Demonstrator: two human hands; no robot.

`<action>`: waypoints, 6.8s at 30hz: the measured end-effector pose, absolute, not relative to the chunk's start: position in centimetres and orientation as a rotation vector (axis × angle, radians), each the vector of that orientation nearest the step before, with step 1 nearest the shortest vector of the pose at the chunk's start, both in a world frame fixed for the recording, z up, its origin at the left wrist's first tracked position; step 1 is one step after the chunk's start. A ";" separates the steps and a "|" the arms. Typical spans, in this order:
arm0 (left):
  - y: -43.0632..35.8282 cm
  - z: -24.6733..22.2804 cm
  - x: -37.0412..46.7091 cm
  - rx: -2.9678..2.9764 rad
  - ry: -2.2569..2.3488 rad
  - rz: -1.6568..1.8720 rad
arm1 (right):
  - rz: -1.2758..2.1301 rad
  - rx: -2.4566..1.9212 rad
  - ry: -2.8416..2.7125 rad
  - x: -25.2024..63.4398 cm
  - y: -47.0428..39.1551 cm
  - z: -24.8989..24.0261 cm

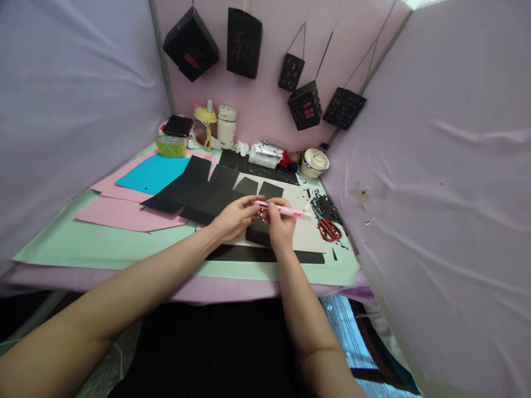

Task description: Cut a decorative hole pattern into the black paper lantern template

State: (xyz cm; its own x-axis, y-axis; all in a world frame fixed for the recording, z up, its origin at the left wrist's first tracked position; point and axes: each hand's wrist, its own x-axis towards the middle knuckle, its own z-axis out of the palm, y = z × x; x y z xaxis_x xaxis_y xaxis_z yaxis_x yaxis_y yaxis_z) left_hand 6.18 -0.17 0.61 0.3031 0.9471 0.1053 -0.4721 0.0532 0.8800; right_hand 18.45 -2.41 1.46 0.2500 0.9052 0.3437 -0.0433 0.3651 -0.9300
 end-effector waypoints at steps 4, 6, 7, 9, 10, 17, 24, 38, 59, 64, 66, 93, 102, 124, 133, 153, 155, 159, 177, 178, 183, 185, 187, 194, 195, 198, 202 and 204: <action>0.0 -0.6 5.9 1.799 0.972 1.129 | 0.642 -1.006 -0.979 21.6 -1.0 0.9; -0.1 -1.2 5.9 2.141 0.969 0.960 | 0.629 -1.075 -1.005 23.2 -0.7 0.1; -0.2 -1.4 5.9 2.245 0.951 0.871 | 0.644 -1.120 -1.017 23.7 -0.6 -0.4; -0.4 -1.9 6.1 2.347 0.944 0.758 | 0.696 -1.220 -1.054 24.2 -0.6 -1.4; -0.5 -2.1 6.2 2.368 0.952 0.732 | 0.723 -1.257 -1.085 24.3 -0.6 -1.8; -0.6 -2.7 6.6 2.464 1.029 0.666 | 0.534 -1.410 -1.292 23.8 -0.8 -2.6; -1.2 -3.0 7.1 2.477 1.070 0.667 | 0.348 -1.455 -1.415 23.5 -1.0 -2.6; -3.0 -2.4 8.3 2.560 1.211 0.614 | 0.315 -1.400 -1.551 23.2 -1.7 -2.8; -4.1 -1.9 8.9 2.689 1.419 0.413 | 0.219 -1.457 -1.801 23.3 -2.2 -3.3; -4.1 -2.1 8.9 2.690 1.424 0.410 | 0.241 -1.468 -1.787 23.4 -1.9 -3.6; -4.1 -2.2 8.9 2.684 1.424 0.423 | 0.251 -1.459 -1.767 23.4 -1.9 -3.5; -4.1 -2.3 9.0 2.676 1.435 0.444 | 0.341 -1.487 -1.605 23.6 -1.6 -3.3; -4.1 -2.5 9.1 2.693 1.437 0.463 | 0.381 -1.486 -1.564 23.4 -1.7 -3.0; -4.0 -2.5 9.0 2.685 1.424 0.470 | 0.462 -1.490 -1.527 23.7 -1.4 -2.7; -4.1 -2.5 8.9 2.695 1.420 0.461 | 0.454 -1.483 -1.535 23.8 -1.4 -2.6; -4.2 -2.1 8.9 2.681 1.407 0.432 | 0.550 -1.367 -1.479 24.5 -1.3 -2.9; -4.2 -2.0 8.8 2.676 1.406 0.439 | 0.574 -1.365 -1.595 24.9 -1.0 -2.6; -4.2 -1.9 8.7 2.660 1.398 0.464 | 0.444 -1.266 -1.874 25.9 -0.3 -2.0; -4.1 -2.2 8.7 2.654 1.391 0.496 | -0.258 -1.089 -2.728 26.4 1.7 -0.9; -4.1 -2.3 8.8 2.652 1.393 0.496 | -0.292 -1.064 -2.779 26.3 1.7 -0.6; -4.1 -2.2 8.8 2.658 1.381 0.478 | -0.311 -0.973 -2.904 25.7 2.4 0.0; -4.1 -2.1 8.7 2.666 1.378 0.476 | -0.219 -1.010 -2.859 25.9 2.9 -0.1; -4.1 -1.9 8.7 2.669 1.387 0.455 | -0.120 -1.145 -2.649 26.3 3.5 -0.3; -3.9 -2.3 8.7 2.699 1.394 0.438 | 0.113 -1.420 -1.552 28.6 3.7 -1.7; -3.9 -2.3 8.6 2.704 1.394 0.442 | 0.096 -1.431 -1.467 28.9 3.5 -1.9; -3.9 -2.4 8.5 2.725 1.387 0.447 | 0.051 -1.440 -1.325 29.8 3.0 -2.4; -3.9 -2.3 8.2 2.758 1.364 0.481 | 0.250 -1.387 -1.371 29.9 2.5 -2.6; -4.0 -2.1 8.1 2.769 1.351 0.491 | 0.406 -1.362 -1.434 29.6 2.3 -2.4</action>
